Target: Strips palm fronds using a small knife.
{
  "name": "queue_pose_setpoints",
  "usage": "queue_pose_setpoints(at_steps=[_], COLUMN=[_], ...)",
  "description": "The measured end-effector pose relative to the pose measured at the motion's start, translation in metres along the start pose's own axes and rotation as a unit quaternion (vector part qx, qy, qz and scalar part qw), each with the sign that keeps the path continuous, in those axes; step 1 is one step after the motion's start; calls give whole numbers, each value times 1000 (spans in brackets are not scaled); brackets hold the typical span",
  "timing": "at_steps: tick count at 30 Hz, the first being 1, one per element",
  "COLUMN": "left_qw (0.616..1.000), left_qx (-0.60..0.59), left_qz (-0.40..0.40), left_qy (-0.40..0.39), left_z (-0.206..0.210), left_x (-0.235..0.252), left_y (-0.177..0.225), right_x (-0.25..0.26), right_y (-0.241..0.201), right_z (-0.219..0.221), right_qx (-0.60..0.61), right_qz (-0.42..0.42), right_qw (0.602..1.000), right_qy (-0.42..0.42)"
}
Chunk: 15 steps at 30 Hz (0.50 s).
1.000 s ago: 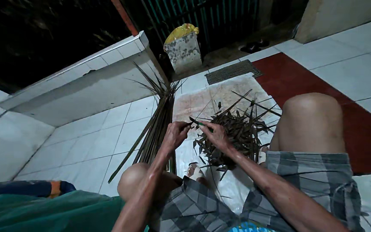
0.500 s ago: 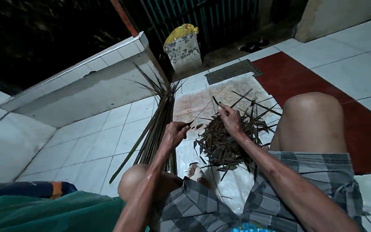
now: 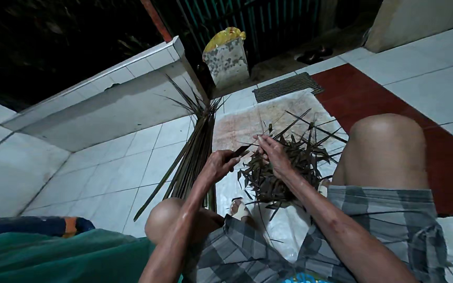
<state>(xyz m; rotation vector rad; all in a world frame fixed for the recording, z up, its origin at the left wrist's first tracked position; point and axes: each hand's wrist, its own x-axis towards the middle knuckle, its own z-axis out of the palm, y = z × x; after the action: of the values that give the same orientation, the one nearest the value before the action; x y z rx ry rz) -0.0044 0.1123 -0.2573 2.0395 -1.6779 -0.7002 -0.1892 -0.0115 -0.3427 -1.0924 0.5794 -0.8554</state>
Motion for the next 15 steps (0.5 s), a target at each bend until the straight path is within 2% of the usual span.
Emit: queue_pose_setpoints(at_steps=[4, 7, 10, 15], left_qw=[999, 997, 992, 985], left_qx=[32, 50, 92, 128], left_qz=[5, 0, 0, 22], left_qy=[17, 59, 87, 113], left_z=[-1, -3, -2, 1], left_x=[0, 0, 2, 0], left_y=[-2, 2, 0, 2], right_x=[1, -3, -15, -28], right_y=[-9, -6, -3, -2], right_z=[-6, -4, 10, 31], right_qx=[-42, -158, -237, -290], right_qz=[-5, -34, -66, -54], right_qw=[999, 986, 969, 954], right_qy=[26, 31, 1, -56])
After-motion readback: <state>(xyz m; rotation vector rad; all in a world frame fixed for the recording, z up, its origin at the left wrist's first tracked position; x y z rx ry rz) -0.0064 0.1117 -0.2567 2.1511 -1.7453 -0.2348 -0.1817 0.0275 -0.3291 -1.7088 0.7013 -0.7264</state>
